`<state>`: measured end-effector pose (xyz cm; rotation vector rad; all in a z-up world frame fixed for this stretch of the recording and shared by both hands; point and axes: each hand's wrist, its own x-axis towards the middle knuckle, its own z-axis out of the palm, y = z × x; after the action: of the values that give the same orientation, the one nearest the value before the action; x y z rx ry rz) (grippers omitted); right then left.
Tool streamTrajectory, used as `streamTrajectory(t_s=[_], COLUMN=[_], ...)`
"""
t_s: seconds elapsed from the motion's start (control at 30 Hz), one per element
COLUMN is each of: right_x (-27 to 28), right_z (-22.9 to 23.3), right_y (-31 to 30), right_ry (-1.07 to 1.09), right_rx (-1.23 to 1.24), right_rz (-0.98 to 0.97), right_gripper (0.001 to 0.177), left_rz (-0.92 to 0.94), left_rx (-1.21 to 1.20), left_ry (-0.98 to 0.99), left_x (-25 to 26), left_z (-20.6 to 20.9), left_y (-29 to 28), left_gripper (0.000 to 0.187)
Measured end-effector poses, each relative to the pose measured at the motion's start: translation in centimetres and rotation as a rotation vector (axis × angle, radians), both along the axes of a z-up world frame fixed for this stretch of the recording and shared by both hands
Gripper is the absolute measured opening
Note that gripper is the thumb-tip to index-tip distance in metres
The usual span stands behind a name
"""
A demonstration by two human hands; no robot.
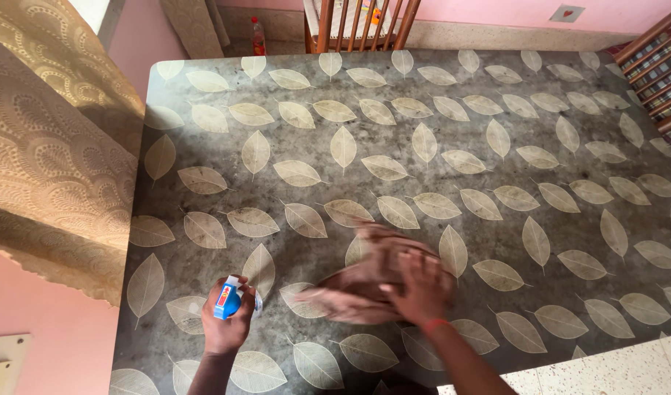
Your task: The person cleans the surface of a table by applying a cleaning spray from a bottle and wiping the area with a brown cloth.
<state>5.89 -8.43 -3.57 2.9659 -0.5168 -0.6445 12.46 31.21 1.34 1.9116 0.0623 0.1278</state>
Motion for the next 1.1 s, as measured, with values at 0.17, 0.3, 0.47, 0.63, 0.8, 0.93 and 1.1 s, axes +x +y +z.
streamTrajectory(t_s=[0.17,0.3,0.47,0.63,0.8,0.93,1.1], right_x=[-12.7,-15.0,-5.5,1.9,-0.9,-8.1,-10.9], right_z=[-5.6,-4.4,1.1,4.5,1.1,-2.2,-0.8], right_y=[-7.6,0.4,9.3,9.4,-2.0,-7.0,3.5], right_ry=[-0.407,0.351,0.1,0.125,0.049,-0.15,-0.016], right_rx=[0.011,-0.026,0.441,0.23,0.093,0.053,0.129], right_rz=[0.103,0.104,0.309,0.228,-0.15,-0.272,0.04], right_gripper=[0.115,0.105,0.109,0.099,0.105,0.117,0.114], left_rz=[0.006,0.021,0.011,0.019,0.029,0.056,0.054], left_rx=[0.026,0.026,0.043,0.01,0.015,0.053,0.006], left_ry=[-0.066,-0.032,-0.06,-0.029,-0.051,-0.051,-0.039], left_x=[0.0,-0.1,0.0,-0.1,-0.2,-0.3,-0.3], left_z=[-0.1,-0.2,-0.3,-0.5,-0.4,-0.3,-0.3], left_y=[-0.1,-0.1,-0.3,-0.1,-0.2,-0.3,-0.5], left_gripper=[0.024,0.023,0.024,0.025,0.025,0.025,0.025])
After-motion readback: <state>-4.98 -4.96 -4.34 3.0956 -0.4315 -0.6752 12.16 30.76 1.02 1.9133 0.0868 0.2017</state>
